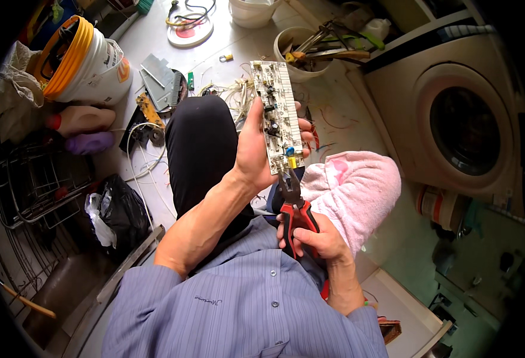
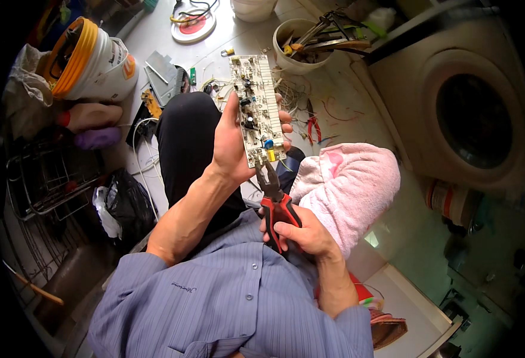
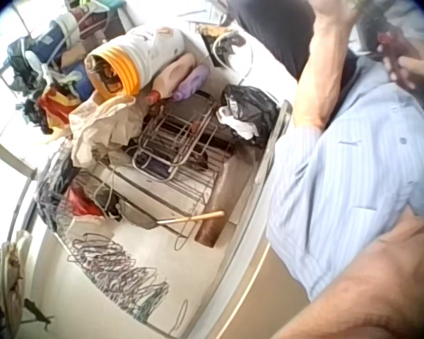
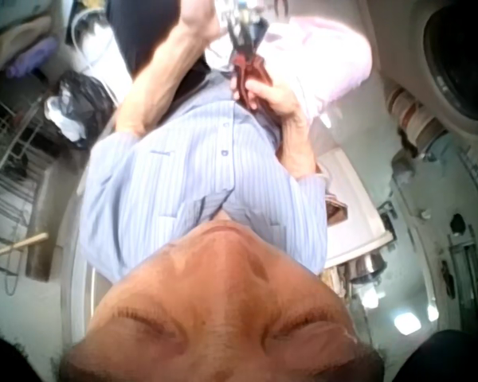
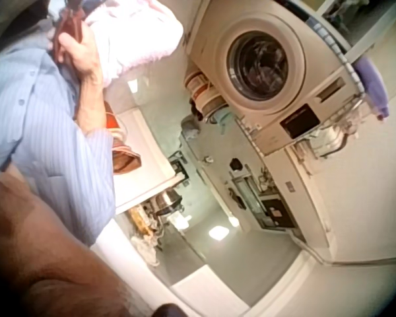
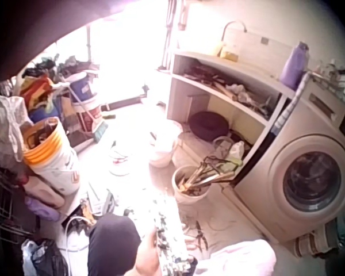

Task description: The person uses pliers to pull components from a circuit board and cut wires among a pile of electronic parts on a floor.

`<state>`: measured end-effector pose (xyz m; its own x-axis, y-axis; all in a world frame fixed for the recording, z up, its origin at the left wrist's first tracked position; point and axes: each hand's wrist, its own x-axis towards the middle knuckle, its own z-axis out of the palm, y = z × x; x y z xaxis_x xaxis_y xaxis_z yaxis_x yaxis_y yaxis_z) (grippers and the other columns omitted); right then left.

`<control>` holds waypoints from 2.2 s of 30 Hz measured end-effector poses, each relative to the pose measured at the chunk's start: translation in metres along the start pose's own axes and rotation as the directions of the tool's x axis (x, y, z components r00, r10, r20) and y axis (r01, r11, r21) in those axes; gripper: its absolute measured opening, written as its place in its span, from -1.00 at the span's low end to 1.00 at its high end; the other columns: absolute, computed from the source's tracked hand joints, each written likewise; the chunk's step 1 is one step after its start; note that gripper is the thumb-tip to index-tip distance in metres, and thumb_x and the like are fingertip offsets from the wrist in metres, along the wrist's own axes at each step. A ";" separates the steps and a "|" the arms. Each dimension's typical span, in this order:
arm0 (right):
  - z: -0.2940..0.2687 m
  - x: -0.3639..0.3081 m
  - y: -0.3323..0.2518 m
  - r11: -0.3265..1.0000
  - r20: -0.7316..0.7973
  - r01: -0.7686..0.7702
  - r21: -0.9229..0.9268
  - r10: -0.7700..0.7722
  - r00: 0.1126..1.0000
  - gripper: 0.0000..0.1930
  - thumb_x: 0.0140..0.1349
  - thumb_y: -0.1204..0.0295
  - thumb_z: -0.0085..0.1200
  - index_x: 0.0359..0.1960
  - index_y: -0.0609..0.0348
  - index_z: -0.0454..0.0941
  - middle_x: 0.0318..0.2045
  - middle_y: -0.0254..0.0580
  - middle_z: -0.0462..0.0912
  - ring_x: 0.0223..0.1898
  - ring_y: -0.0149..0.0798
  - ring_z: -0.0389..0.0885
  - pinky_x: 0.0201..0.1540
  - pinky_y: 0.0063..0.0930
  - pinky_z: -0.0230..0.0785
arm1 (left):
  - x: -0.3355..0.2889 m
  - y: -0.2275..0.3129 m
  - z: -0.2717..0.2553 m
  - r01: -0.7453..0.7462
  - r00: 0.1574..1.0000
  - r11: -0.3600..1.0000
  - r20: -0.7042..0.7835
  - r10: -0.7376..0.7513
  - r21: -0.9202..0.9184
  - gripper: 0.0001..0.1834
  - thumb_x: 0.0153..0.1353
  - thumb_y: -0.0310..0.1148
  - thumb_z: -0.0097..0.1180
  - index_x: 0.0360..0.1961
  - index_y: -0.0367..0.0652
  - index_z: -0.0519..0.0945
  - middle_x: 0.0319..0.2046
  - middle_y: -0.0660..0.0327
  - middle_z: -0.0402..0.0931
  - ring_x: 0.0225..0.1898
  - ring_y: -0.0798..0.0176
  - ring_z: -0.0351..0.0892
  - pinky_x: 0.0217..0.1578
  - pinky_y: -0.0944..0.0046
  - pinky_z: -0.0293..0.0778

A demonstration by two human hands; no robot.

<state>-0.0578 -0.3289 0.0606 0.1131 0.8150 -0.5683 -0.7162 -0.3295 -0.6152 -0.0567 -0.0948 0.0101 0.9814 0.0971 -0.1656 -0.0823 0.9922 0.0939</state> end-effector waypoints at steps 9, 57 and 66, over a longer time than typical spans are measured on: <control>0.007 0.004 -0.007 0.968 -0.046 -0.052 -0.246 0.042 0.998 -0.58 0.32 0.32 0.12 0.10 0.38 0.47 -0.14 -0.10 0.65 -0.19 -0.29 0.66 -0.17 -0.46 0.53 | -0.007 0.011 -0.006 -0.160 0.986 0.973 0.082 0.148 0.164 -0.13 0.41 0.31 -0.16 0.38 -0.27 0.26 -0.04 -0.04 0.60 -0.06 0.08 0.66 -0.08 0.06 0.65; 0.020 0.065 -0.048 0.707 -0.586 0.443 -0.551 -0.706 0.398 -0.66 0.30 0.60 0.14 0.10 0.41 0.47 -0.16 -0.20 0.65 -0.16 -0.40 0.63 -0.02 -0.49 0.49 | -0.037 0.002 -0.019 0.154 0.988 0.899 -0.054 -0.144 0.410 -0.63 0.44 -0.32 0.12 0.11 -0.42 0.55 -0.14 0.09 0.67 -0.23 0.30 0.70 -0.21 0.35 0.65; 0.026 0.060 -0.049 0.662 -0.508 0.467 -0.587 -0.750 0.424 -0.65 0.30 0.60 0.13 0.11 0.41 0.46 -0.08 -0.14 0.65 -0.08 -0.36 0.63 0.07 -0.45 0.48 | -0.047 0.003 -0.015 0.116 0.993 0.872 -0.021 -0.120 0.477 -0.51 0.49 -0.23 0.04 0.25 -0.42 0.46 -0.04 0.03 0.66 -0.14 0.26 0.72 -0.09 0.32 0.67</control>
<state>-0.0337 -0.2513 0.0705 0.9350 0.3500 -0.0573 -0.0171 -0.1169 -0.9930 -0.1060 -0.0954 0.0038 0.9803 -0.0212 -0.1964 0.1245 0.8385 0.5305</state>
